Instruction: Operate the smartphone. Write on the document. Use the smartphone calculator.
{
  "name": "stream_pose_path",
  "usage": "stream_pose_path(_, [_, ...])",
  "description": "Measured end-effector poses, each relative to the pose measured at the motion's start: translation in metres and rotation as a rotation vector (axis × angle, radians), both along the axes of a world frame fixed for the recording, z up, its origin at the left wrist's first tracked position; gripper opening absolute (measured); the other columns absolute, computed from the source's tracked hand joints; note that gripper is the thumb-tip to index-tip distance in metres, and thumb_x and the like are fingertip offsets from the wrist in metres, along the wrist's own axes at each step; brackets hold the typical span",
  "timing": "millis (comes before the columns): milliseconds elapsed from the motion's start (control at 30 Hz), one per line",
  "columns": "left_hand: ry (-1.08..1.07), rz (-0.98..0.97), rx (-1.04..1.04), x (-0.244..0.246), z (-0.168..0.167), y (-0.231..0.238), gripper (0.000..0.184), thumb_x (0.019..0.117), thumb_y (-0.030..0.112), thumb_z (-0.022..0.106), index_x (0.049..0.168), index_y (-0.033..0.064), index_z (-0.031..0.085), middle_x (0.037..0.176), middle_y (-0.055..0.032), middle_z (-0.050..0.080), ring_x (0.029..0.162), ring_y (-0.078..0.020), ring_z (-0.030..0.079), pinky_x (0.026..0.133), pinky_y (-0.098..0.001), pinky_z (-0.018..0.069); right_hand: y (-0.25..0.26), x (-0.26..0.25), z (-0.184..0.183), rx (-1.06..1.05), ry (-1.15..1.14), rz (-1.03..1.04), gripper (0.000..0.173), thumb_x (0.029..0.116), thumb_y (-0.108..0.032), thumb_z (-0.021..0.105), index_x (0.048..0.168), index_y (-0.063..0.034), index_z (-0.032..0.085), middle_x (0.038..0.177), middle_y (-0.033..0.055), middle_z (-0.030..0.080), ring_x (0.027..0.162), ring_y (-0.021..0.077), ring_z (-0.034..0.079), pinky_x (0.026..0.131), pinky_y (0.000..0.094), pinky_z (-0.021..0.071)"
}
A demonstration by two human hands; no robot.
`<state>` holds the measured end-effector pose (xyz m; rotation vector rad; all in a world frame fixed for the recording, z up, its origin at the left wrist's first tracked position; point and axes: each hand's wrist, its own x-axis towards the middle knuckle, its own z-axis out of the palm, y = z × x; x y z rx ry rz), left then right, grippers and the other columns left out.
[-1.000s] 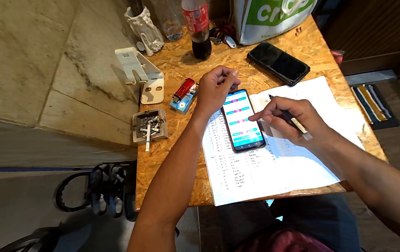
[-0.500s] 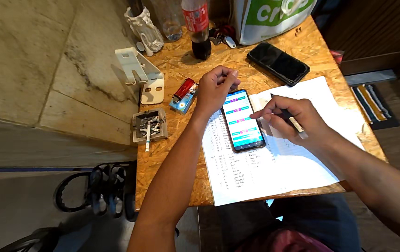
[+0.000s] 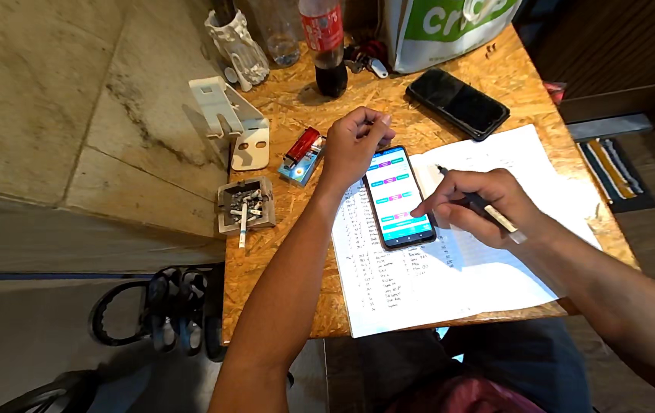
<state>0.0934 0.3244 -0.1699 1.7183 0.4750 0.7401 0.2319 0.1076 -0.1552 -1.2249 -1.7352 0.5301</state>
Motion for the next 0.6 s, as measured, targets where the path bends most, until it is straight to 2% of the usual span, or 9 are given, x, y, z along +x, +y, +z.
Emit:
stream_pose_path(300, [-0.001,0.000,-0.002,0.0001,0.0003,-0.0005,0.017,0.1044,0.016,0.060,0.108,-0.0002,0.066,0.094,-0.0103,0.077,0.087,-0.0207,0.077,0.082,-0.0375,0.0656,0.0013,0.0010,-0.0016,0.029,-0.074,-0.096,0.014,0.0978,-0.018,0.056,0.096,-0.0087,0.066,0.087,-0.0041,0.072,0.057,-0.0023,0.053,0.047,0.0167,0.0442])
stream_pose_path(500, [0.007,0.002,0.004,0.0001,0.0009,-0.0002,0.017,0.1043,0.017,0.061,0.108,0.0003,0.066,0.094,-0.0097,0.077,0.086,-0.0201,0.077,0.080,-0.0369,0.0656,0.0019,0.0002,-0.0015,0.034,-0.107,-0.101,0.015,0.0973,-0.019,0.056,0.095,-0.0093,0.067,0.078,-0.0058,0.068,0.054,-0.0023,0.050,0.045,0.0174,0.0422])
stream_pose_path(600, [0.004,-0.002,-0.001,0.0002,0.0003,0.0000,0.018,0.1044,0.017,0.060,0.108,0.0001,0.066,0.094,-0.0100,0.077,0.086,-0.0206,0.077,0.081,-0.0373,0.0656,0.0019,0.0005,-0.0017,0.030,-0.125,-0.096,0.015,0.0972,-0.020,0.056,0.095,-0.0099,0.068,0.079,-0.0060,0.069,0.055,-0.0022,0.052,0.045,0.0177,0.0434])
